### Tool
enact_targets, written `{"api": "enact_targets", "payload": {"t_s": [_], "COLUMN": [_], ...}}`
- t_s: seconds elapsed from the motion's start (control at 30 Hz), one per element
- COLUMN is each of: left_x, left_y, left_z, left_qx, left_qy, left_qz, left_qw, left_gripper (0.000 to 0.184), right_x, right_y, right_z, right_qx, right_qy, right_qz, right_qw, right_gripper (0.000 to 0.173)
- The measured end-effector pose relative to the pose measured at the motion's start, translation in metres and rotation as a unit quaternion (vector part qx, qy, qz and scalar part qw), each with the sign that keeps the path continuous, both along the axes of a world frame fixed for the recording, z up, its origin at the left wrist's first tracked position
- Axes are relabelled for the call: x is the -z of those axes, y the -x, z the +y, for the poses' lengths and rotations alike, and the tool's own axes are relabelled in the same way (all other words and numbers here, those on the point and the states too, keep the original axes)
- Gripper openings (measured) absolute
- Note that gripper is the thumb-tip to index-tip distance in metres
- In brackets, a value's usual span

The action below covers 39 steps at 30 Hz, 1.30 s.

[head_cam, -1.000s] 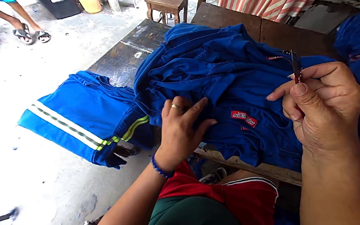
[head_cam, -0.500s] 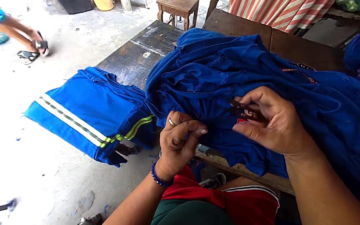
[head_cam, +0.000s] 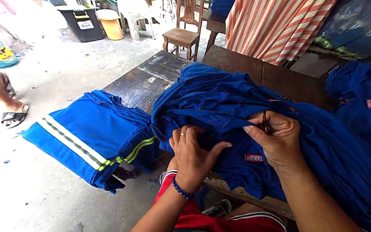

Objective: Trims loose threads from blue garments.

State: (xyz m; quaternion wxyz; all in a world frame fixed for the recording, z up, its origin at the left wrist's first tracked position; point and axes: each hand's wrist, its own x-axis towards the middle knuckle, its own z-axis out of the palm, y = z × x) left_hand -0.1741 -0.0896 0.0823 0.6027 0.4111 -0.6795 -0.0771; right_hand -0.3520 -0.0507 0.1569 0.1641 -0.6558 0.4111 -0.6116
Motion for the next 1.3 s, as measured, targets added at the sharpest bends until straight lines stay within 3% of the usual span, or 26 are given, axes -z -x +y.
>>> {"api": "enact_targets", "payload": {"t_s": [0.07,0.1,0.2,0.27,0.3,0.37,0.43,0.5,0.6,0.7,0.8,0.87,1.0,1.07,1.3], "left_x": [-0.009,-0.013,-0.022,-0.024,-0.025,-0.027,-0.026,-0.023,-0.011,-0.001,-0.002,-0.002,0.000,0.002,0.009], "left_y": [0.010,0.014,0.015,0.008,0.006,0.007,0.010,0.018,0.023,0.018,0.018,0.020,0.017,0.014,0.011], "left_z": [-0.009,-0.013,-0.018,-0.010,-0.006,0.003,0.009,0.012,0.015,0.017,0.018,0.017,0.010,0.009,0.016], "left_qx": [-0.053,-0.067,-0.021,0.071,0.137,0.263,0.311,0.322,0.357,0.394,0.385,0.347,0.273,0.283,0.374], "left_qy": [-0.017,-0.021,-0.028,-0.070,-0.107,-0.202,-0.249,-0.238,-0.161,-0.102,-0.089,-0.090,-0.077,-0.071,-0.082], "left_qz": [-0.032,-0.033,0.015,0.100,0.177,0.364,0.496,0.555,0.547,0.469,0.433,0.434,0.386,0.383,0.443], "left_qw": [0.998,0.997,0.999,0.990,0.969,0.870,0.771,0.729,0.740,0.784,0.810,0.827,0.878,0.877,0.811], "left_gripper": [0.070,0.066,0.025,0.013,0.012,0.017,0.021,0.019,0.033,0.052,0.056,0.050,0.018,0.014,0.013], "right_x": [0.001,0.002,0.004,0.007,0.008,0.011,0.014,0.012,0.008,0.009,0.007,0.006,0.007,0.009,0.023], "right_y": [0.000,0.000,0.000,-0.002,-0.003,-0.009,-0.013,-0.010,-0.004,0.002,0.005,0.005,0.001,-0.003,-0.012], "right_z": [0.000,0.000,0.000,0.002,0.003,0.005,0.008,0.008,0.009,0.010,0.011,0.013,0.021,0.029,0.041], "right_qx": [-0.007,-0.012,-0.023,-0.033,-0.038,-0.046,-0.040,-0.049,-0.070,-0.117,-0.173,-0.176,-0.094,-0.047,0.061], "right_qy": [0.009,0.019,0.058,0.074,0.078,0.057,0.010,-0.033,-0.056,-0.067,-0.085,-0.083,-0.054,-0.043,-0.025], "right_qz": [-0.002,0.001,0.037,0.082,0.108,0.136,0.118,0.090,0.056,0.000,-0.067,-0.069,0.021,0.064,0.184], "right_qw": [1.000,1.000,0.997,0.993,0.990,0.988,0.992,0.994,0.994,0.991,0.979,0.978,0.994,0.996,0.981], "right_gripper": [0.017,0.016,0.011,0.008,0.007,0.007,0.014,0.022,0.026,0.022,0.019,0.019,0.017,0.016,0.024]}}
